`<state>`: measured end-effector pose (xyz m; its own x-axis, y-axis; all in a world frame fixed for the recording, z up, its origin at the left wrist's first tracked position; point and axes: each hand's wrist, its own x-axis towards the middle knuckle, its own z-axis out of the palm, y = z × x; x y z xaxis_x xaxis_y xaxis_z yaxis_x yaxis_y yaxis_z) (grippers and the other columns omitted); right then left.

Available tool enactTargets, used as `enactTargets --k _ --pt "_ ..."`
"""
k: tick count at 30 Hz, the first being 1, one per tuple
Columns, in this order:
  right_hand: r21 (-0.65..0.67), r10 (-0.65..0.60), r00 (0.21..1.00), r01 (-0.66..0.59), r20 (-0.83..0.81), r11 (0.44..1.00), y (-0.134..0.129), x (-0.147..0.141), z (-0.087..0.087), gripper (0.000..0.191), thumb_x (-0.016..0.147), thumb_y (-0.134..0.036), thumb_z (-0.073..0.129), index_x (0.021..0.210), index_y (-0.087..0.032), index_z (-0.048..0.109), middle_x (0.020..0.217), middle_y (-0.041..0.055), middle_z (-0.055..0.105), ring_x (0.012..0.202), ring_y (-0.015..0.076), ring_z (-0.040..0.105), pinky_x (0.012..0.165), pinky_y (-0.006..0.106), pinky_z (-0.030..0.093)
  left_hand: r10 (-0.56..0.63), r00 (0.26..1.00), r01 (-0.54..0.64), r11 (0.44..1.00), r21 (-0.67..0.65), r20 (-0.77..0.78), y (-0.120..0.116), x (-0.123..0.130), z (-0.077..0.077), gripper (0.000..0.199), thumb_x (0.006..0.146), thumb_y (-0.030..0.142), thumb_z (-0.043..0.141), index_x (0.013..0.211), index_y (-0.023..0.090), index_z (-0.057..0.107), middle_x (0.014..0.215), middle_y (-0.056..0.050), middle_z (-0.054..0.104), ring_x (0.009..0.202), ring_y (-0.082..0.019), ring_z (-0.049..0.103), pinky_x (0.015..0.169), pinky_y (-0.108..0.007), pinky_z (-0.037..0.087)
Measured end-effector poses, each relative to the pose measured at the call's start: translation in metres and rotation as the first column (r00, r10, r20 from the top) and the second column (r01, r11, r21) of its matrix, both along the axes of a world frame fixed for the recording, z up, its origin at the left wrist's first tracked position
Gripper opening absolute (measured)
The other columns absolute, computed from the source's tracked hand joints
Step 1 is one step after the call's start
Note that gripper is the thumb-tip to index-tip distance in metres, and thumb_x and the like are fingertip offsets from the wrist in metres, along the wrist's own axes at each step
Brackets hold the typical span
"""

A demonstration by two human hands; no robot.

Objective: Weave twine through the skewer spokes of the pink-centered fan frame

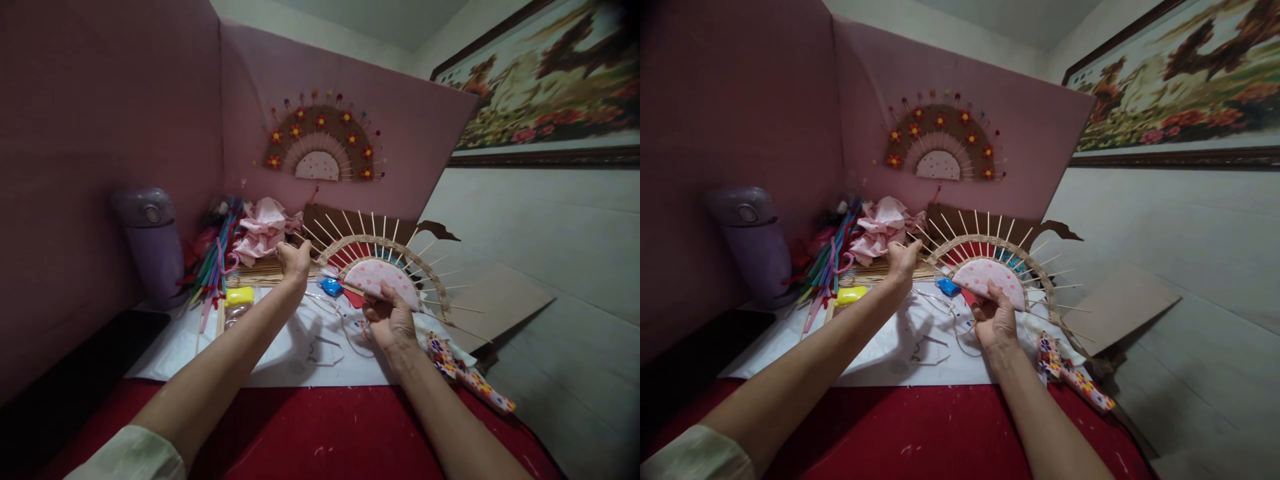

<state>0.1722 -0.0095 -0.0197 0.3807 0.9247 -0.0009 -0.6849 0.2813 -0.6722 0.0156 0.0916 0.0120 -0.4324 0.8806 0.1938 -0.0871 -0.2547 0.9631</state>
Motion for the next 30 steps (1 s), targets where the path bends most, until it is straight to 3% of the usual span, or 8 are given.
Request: enactTargets --k 4,10,12,15,17,20,23,30 --pt "0.015 -0.008 1.0 0.008 -0.014 1.0 0.0 0.001 0.001 0.028 0.05 -0.017 0.072 0.07 -0.018 0.051 0.053 -0.0075 0.057 0.043 0.0075 0.05 0.029 0.015 0.024 0.216 0.958 -0.211 0.976 0.045 -0.187 -0.006 0.0 0.006 0.035 0.064 0.023 0.062 0.094 0.018 0.045 0.107 -0.013 0.051 0.112 -0.028 0.044 0.092 -0.042 0.034" --pt "-0.008 -0.009 1.0 0.009 0.006 1.0 0.0 0.001 0.0 0.027 0.052 -0.018 0.072 0.066 -0.018 0.049 0.051 -0.0079 0.055 0.041 0.0071 0.049 0.029 0.015 0.024 0.333 0.846 -0.235 0.934 0.269 -0.417 -0.02 0.002 0.009 0.048 0.072 0.022 0.057 0.117 0.013 0.045 0.129 -0.019 0.041 0.126 -0.032 0.031 0.105 -0.047 0.022" --pt "-0.003 -0.004 1.0 0.004 0.001 1.0 0.0 0.0 0.0 0.027 0.052 -0.017 0.072 0.067 -0.018 0.05 0.051 -0.0077 0.056 0.041 0.0071 0.049 0.029 0.015 0.024 0.391 0.776 -0.175 0.888 0.426 -0.495 -0.025 0.003 0.01 0.047 0.075 0.022 0.055 0.121 0.015 0.046 0.134 -0.016 0.039 0.129 -0.031 0.028 0.107 -0.047 0.02" --pt "-0.009 -0.006 1.0 0.006 -0.011 1.0 0.0 -0.003 -0.001 0.026 0.052 -0.016 0.072 0.069 -0.018 0.052 0.052 -0.0076 0.057 0.04 0.0068 0.049 0.028 0.015 0.024 0.443 0.662 0.032 0.79 0.613 -0.605 -0.035 0.007 0.011 0.046 0.081 0.022 0.049 0.126 0.016 0.045 0.139 -0.012 0.037 0.134 -0.027 0.022 0.109 -0.045 0.018" --pt "-0.014 0.004 1.0 -0.004 -0.023 1.0 0.0 -0.004 -0.001 0.025 0.053 -0.015 0.072 0.069 -0.018 0.053 0.053 -0.0076 0.059 0.038 0.0061 0.048 0.027 0.015 0.025 0.438 0.581 0.223 0.725 0.652 -0.686 -0.043 0.011 0.012 0.044 0.085 0.024 0.044 0.128 0.015 0.044 0.141 -0.011 0.037 0.135 -0.024 0.02 0.11 -0.043 0.017" --pt "-0.017 0.034 0.999 -0.034 -0.019 0.999 -0.001 -0.006 0.0 0.024 0.054 -0.014 0.071 0.073 -0.018 0.057 0.059 -0.0053 0.064 0.042 0.0072 0.053 0.029 0.014 0.033 0.391 0.473 0.453 0.66 0.599 -0.789 -0.054 0.017 0.013 0.044 0.088 0.03 0.041 0.129 0.015 0.044 0.141 -0.009 0.038 0.135 -0.021 0.022 0.11 -0.041 0.016" --pt "-0.031 0.038 0.999 -0.038 0.001 0.999 -0.002 -0.008 0.001 0.025 0.055 -0.016 0.069 0.078 -0.017 0.06 0.065 -0.0028 0.068 0.05 0.0096 0.059 0.035 0.016 0.042 0.317 0.424 0.518 0.683 0.514 -0.848 -0.057 0.021 0.011 0.046 0.089 0.037 0.039 0.13 0.017 0.043 0.141 -0.009 0.038 0.134 -0.02 0.024 0.11 -0.04 0.016" --pt "-0.069 0.022 1.0 -0.022 -0.007 0.997 -0.005 -0.011 0.002 0.023 0.052 -0.013 0.071 0.071 -0.018 0.059 0.057 -0.0054 0.065 0.047 0.0088 0.057 0.037 0.015 0.042 0.272 0.416 0.47 0.753 0.462 -0.867 -0.045 0.018 0.002 0.047 0.087 0.042 0.043 0.127 0.018 0.047 0.137 -0.012 0.043 0.131 -0.024 0.031 0.108 -0.042 0.016"
